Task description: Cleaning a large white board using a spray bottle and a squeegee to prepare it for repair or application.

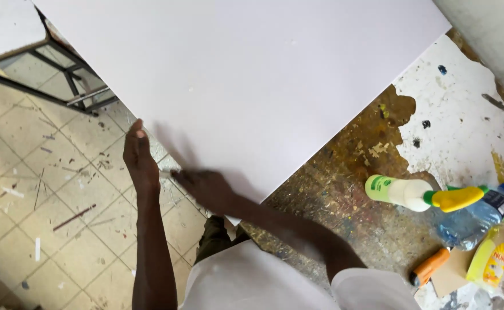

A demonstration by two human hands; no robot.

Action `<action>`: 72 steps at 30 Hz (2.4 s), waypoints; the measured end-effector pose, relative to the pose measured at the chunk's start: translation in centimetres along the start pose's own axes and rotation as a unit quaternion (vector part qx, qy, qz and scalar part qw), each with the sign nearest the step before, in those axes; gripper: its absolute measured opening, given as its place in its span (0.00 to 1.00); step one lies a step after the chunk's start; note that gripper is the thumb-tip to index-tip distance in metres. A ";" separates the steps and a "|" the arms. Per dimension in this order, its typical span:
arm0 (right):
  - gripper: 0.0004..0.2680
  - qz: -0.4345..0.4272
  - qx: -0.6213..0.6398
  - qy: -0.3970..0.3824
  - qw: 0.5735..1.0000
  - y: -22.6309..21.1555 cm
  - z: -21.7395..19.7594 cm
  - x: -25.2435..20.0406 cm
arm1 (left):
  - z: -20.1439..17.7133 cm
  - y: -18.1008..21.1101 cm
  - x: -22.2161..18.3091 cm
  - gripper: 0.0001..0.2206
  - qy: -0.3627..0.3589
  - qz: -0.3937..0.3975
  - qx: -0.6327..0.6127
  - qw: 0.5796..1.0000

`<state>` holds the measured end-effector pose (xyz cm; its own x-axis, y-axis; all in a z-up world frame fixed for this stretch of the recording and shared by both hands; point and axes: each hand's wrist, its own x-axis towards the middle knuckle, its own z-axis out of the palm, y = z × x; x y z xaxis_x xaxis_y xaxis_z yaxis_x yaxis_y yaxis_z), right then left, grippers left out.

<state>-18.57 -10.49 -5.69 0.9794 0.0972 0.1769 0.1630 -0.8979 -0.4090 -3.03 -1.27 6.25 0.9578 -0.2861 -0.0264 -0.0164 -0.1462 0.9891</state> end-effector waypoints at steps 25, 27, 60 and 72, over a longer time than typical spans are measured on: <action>0.21 0.029 -0.045 0.053 0.997 20.1 1.8 7.0 | 17.4 9.1 14.3 0.23 -0.290 0.294 0.100 0.905; 0.19 0.134 0.277 -0.064 0.949 13.5 -12.2 7.4 | 19.2 10.7 16.2 0.30 -0.419 0.204 0.223 0.856; 0.10 0.770 -0.177 0.359 0.497 52.7 -29.8 -32.4 | 26.4 0.4 21.8 0.49 -0.404 0.203 0.557 0.697; 0.12 0.334 -0.130 0.189 0.914 48.3 -8.1 -19.7 | 25.6 3.1 22.9 0.50 -0.445 0.231 0.499 0.707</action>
<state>-30.92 -59.27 -21.67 0.7311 -0.6214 0.2819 -0.5382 -0.7791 -0.3215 11.52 -32.49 4.98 0.2322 -0.9390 -0.2538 -0.8877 -0.3112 0.3393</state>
